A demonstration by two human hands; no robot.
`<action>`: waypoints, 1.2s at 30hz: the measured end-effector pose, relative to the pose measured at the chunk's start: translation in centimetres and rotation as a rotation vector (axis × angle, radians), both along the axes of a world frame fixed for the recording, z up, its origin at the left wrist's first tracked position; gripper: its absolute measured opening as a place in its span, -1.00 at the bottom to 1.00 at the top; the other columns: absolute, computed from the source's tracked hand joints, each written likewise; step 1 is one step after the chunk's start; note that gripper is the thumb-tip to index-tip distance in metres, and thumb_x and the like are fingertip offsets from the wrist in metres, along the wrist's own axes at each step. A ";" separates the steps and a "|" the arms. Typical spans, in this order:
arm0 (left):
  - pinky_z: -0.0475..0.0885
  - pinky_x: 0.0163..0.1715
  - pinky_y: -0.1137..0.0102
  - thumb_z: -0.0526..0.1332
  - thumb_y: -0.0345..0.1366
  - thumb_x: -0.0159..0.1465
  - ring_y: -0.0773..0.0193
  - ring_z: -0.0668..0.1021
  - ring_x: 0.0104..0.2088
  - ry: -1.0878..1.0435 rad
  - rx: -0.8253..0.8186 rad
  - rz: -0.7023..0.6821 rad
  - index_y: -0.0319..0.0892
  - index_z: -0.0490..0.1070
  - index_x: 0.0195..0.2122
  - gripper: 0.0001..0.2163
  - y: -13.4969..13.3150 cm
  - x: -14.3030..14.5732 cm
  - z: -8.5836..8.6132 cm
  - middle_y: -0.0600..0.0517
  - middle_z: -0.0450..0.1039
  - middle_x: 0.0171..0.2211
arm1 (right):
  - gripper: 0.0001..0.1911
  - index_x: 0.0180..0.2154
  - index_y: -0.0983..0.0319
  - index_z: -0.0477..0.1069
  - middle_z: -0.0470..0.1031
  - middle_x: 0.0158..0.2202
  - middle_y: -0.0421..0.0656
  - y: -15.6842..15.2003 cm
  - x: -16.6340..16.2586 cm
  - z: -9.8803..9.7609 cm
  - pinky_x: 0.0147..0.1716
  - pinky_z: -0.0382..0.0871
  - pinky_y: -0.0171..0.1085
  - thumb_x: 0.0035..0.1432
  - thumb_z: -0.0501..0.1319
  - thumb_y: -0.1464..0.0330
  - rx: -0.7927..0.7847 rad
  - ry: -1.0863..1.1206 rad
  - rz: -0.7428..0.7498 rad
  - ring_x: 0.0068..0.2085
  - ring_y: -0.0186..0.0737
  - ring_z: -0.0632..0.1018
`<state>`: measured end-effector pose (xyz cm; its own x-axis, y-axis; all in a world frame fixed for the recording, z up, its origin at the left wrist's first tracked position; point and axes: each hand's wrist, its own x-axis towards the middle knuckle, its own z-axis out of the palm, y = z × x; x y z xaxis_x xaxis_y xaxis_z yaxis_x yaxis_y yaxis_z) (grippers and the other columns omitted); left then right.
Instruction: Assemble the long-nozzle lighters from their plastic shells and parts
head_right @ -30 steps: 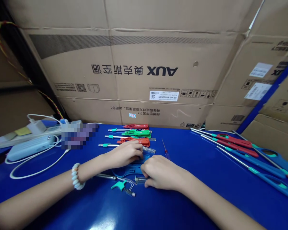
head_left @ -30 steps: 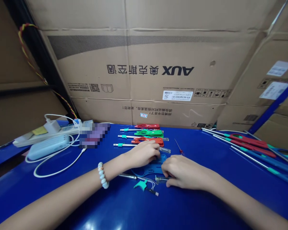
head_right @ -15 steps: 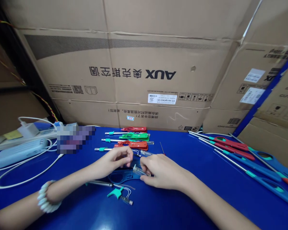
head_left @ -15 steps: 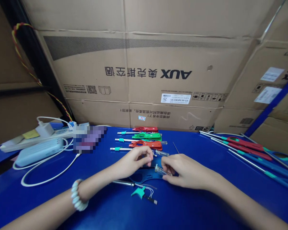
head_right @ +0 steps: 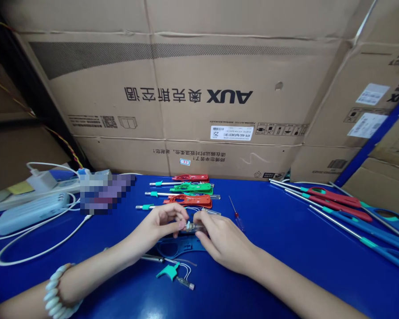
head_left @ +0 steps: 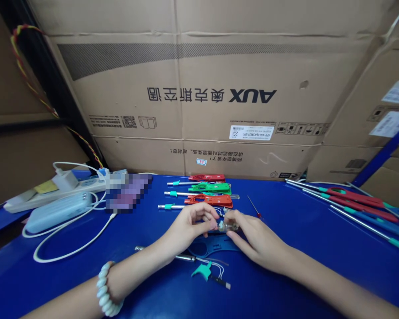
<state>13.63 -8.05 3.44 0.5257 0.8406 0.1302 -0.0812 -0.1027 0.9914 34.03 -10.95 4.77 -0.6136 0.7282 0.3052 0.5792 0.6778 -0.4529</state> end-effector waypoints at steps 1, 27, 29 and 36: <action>0.31 -0.51 0.51 0.35 -0.19 0.09 0.35 0.44 -0.44 -0.018 -0.015 0.003 -0.24 0.36 -0.34 -0.74 -0.1 0.1 -0.1 0.07 0.40 -0.47 | -0.87 -0.17 0.19 0.14 0.41 -0.28 -0.13 -0.1 -0.1 -0.2 -0.32 0.31 -0.25 0.25 -0.04 0.49 -0.011 0.030 -0.006 -0.31 -0.22 0.45; 0.29 -0.35 0.47 0.04 -0.07 0.36 0.32 0.40 -0.40 0.164 0.105 -0.159 -0.24 0.38 -0.43 -0.63 -2.8 0.8 0.3 0.05 0.35 -0.46 | -0.76 -0.42 0.21 0.33 0.41 -0.55 -0.23 -1.2 -1.2 -1.5 -0.57 0.21 -0.37 0.30 0.07 0.29 -0.049 0.404 0.003 -0.57 -0.36 0.36; 0.29 -0.37 0.48 0.04 -0.04 0.35 0.33 0.38 -0.43 0.151 0.092 -0.152 -0.24 0.36 -0.44 -0.62 -2.9 0.9 0.3 0.06 0.32 -0.49 | -0.77 -0.41 0.21 0.35 0.44 -0.52 -0.20 -1.2 -1.1 -1.6 -0.53 0.24 -0.36 0.30 0.07 0.33 0.002 0.403 0.025 -0.52 -0.34 0.39; 0.21 -0.46 0.50 0.04 -0.14 0.35 0.37 0.30 -0.52 0.152 0.164 -0.089 -0.22 0.27 -0.54 -0.64 -2.6 0.7 0.4 0.11 0.25 -0.58 | -0.91 -0.26 0.20 0.36 0.42 -0.44 -0.20 -1.4 -0.9 -0.8 -0.51 0.26 -0.36 0.25 0.13 0.33 0.057 0.354 -0.020 -0.49 -0.31 0.38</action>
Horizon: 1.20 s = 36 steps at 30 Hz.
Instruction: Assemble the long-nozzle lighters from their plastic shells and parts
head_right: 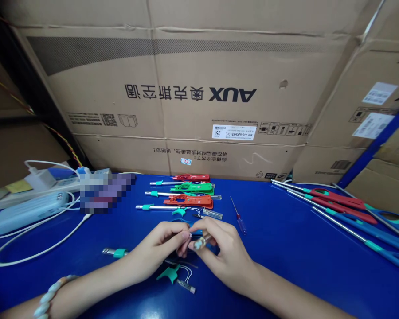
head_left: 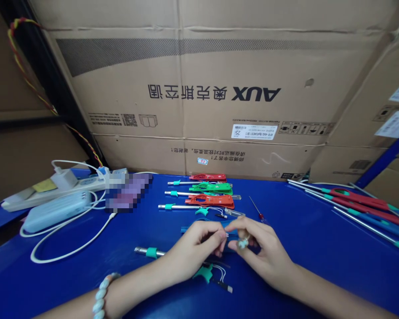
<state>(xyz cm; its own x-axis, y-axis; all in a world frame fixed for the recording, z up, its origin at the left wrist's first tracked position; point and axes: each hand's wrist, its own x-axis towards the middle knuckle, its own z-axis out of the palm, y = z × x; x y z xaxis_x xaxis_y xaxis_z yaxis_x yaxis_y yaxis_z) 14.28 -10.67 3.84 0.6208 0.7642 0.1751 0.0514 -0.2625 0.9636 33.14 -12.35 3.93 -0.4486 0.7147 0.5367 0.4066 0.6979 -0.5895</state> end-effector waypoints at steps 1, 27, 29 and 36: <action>0.21 -0.45 0.49 0.03 -0.16 0.35 0.37 0.30 -0.53 -0.006 0.011 0.016 -0.22 0.26 -0.55 -0.65 0.1 -0.1 0.1 0.11 0.25 -0.58 | -0.90 -0.24 0.20 0.35 0.42 -0.40 -0.19 0.0 0.1 0.2 -0.49 0.27 -0.35 0.25 0.13 0.31 -0.013 -0.009 -0.005 -0.47 -0.30 0.38; 0.16 -0.44 0.48 -0.05 -0.23 0.40 0.37 0.24 -0.50 0.032 0.132 0.040 -0.20 0.18 -0.51 -0.68 -0.1 -0.3 0.2 0.14 0.16 -0.55 | -0.79 -0.26 0.23 0.28 0.38 -0.38 -0.14 0.7 0.3 -0.6 -0.35 0.23 -0.23 0.36 -0.08 0.38 0.166 -0.269 -0.012 -0.36 -0.18 0.37; 0.15 -0.44 0.48 -0.06 -0.24 0.40 0.37 0.22 -0.50 0.062 0.180 0.035 -0.19 0.16 -0.52 -0.68 -0.2 -0.4 0.4 0.14 0.14 -0.55 | -0.78 -0.27 0.23 0.28 0.37 -0.39 -0.14 0.8 0.3 -0.7 -0.37 0.21 -0.23 0.36 -0.10 0.40 0.219 -0.298 -0.017 -0.39 -0.19 0.36; 0.14 -0.43 0.46 -0.07 -0.27 0.42 0.36 0.21 -0.47 0.201 0.322 -0.010 -0.18 0.09 -0.51 -0.68 0.0 -0.8 1.6 0.14 0.13 -0.52 | -0.78 -0.32 0.21 0.22 0.35 -0.41 -0.17 1.1 0.4 -0.7 -0.40 0.17 -0.26 0.37 -0.10 0.40 0.248 -0.332 -0.008 -0.42 -0.23 0.33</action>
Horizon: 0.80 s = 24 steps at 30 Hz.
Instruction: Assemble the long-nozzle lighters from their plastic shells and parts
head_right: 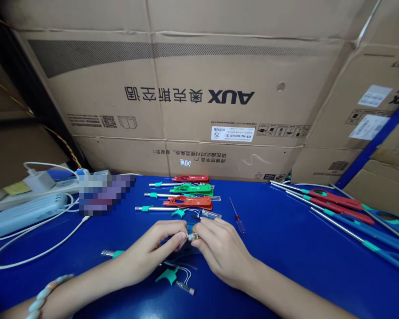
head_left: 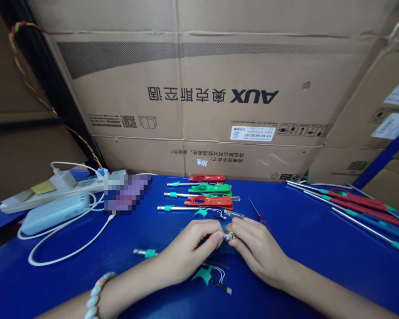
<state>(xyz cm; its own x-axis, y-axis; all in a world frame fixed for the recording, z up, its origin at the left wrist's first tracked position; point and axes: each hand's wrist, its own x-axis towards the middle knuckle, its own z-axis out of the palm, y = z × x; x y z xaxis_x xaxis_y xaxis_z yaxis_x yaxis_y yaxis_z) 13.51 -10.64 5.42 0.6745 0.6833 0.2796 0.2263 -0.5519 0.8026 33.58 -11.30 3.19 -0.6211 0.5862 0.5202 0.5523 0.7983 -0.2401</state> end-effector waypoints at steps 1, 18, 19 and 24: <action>0.15 -0.42 0.46 -0.07 -0.28 0.42 0.35 0.23 -0.47 0.017 0.021 -0.003 -0.18 0.09 -0.51 -0.68 0.0 -0.1 0.1 0.13 0.14 -0.51 | -0.78 -0.33 0.21 0.22 0.35 -0.42 -0.18 0.0 0.0 0.0 -0.40 0.16 -0.26 0.37 -0.10 0.39 -0.003 -0.007 0.000 -0.43 -0.23 0.33; 0.18 -0.44 0.41 -0.09 -0.49 0.36 0.27 0.28 -0.45 0.261 0.499 -0.062 -0.20 0.20 -0.44 -0.77 0.9 -0.8 0.3 0.06 0.27 -0.49 | -0.64 -0.41 0.20 0.19 0.31 -0.48 -0.21 0.0 -0.1 -0.1 -0.43 0.10 -0.26 0.40 -0.20 0.30 -0.025 -0.117 -0.002 -0.47 -0.24 0.30; 0.18 -0.45 0.41 -0.09 -0.50 0.35 0.27 0.27 -0.46 0.257 0.518 -0.067 -0.20 0.19 -0.44 -0.77 0.9 -0.8 0.3 0.06 0.27 -0.49 | -0.64 -0.41 0.21 0.20 0.31 -0.48 -0.21 -0.1 -0.2 -0.2 -0.42 0.10 -0.26 0.40 -0.19 0.30 -0.033 -0.117 -0.005 -0.46 -0.24 0.31; 0.18 -0.44 0.41 -0.10 -0.51 0.34 0.28 0.26 -0.47 0.198 0.546 -0.052 -0.19 0.17 -0.46 -0.76 0.5 -0.6 0.4 0.06 0.25 -0.51 | -0.67 -0.37 0.20 0.22 0.35 -0.45 -0.21 -0.6 -0.4 -0.2 -0.41 0.08 -0.26 0.40 -0.17 0.30 -0.073 -0.068 -0.016 -0.45 -0.25 0.34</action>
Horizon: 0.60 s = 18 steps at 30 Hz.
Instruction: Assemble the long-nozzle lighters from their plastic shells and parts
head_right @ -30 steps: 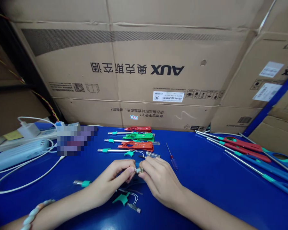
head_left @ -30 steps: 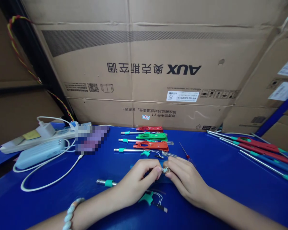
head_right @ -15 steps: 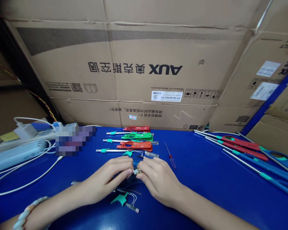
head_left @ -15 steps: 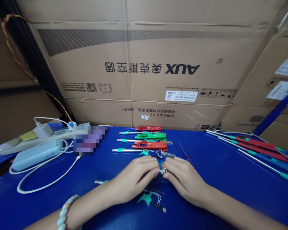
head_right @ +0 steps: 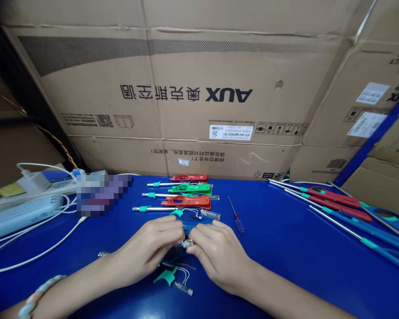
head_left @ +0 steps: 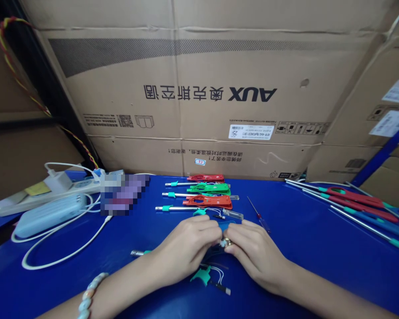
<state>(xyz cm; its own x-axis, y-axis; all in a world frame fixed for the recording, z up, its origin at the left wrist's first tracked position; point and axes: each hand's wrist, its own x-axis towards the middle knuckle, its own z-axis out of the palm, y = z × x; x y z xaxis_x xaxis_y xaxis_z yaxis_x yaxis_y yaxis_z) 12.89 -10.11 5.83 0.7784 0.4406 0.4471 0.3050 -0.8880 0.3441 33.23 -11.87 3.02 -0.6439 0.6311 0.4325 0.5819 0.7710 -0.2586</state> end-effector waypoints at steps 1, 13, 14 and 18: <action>0.18 -0.44 0.41 -0.11 -0.50 0.35 0.28 0.26 -0.47 -0.009 -0.004 0.004 -0.19 0.17 -0.46 -0.75 -0.1 0.0 0.0 0.06 0.24 -0.51 | -0.68 -0.37 0.20 0.21 0.35 -0.45 -0.21 -0.1 0.0 0.1 -0.41 0.09 -0.26 0.40 -0.16 0.30 -0.012 0.016 -0.002 -0.45 -0.25 0.34; 0.18 -0.43 0.40 -0.11 -0.45 0.37 0.27 0.28 -0.45 -0.019 -0.078 0.027 -0.18 0.14 -0.46 -0.76 -0.5 0.1 0.2 0.05 0.25 -0.50 | -0.65 -0.40 0.20 0.21 0.36 -0.47 -0.22 -0.6 0.0 1.6 -0.41 0.07 -0.26 0.41 -0.16 0.30 -0.028 0.038 -0.017 -0.47 -0.28 0.32; 0.18 -0.44 0.40 -0.11 -0.46 0.37 0.27 0.28 -0.45 -0.014 -0.072 0.025 -0.18 0.13 -0.46 -0.76 -0.6 0.1 0.3 0.05 0.24 -0.50 | -0.65 -0.41 0.20 0.20 0.35 -0.48 -0.23 -0.6 0.0 1.7 -0.41 0.06 -0.26 0.40 -0.16 0.30 -0.021 0.035 -0.020 -0.47 -0.28 0.32; 0.17 -0.44 0.40 -0.11 -0.49 0.34 0.28 0.27 -0.47 -0.003 -0.047 0.012 -0.18 0.12 -0.47 -0.76 -0.5 0.1 0.4 0.05 0.23 -0.51 | -0.65 -0.43 0.20 0.20 0.34 -0.49 -0.23 -0.6 0.1 1.7 -0.42 0.07 -0.27 0.40 -0.14 0.29 -0.026 0.030 -0.026 -0.48 -0.29 0.33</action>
<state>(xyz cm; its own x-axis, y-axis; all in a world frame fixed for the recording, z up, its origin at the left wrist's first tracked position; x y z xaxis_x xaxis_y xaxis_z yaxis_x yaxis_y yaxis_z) 12.97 -10.63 6.26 0.7715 0.4706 0.4282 0.3148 -0.8672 0.3858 33.34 -12.47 4.68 -0.6140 0.6586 0.4349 0.5933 0.7486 -0.2960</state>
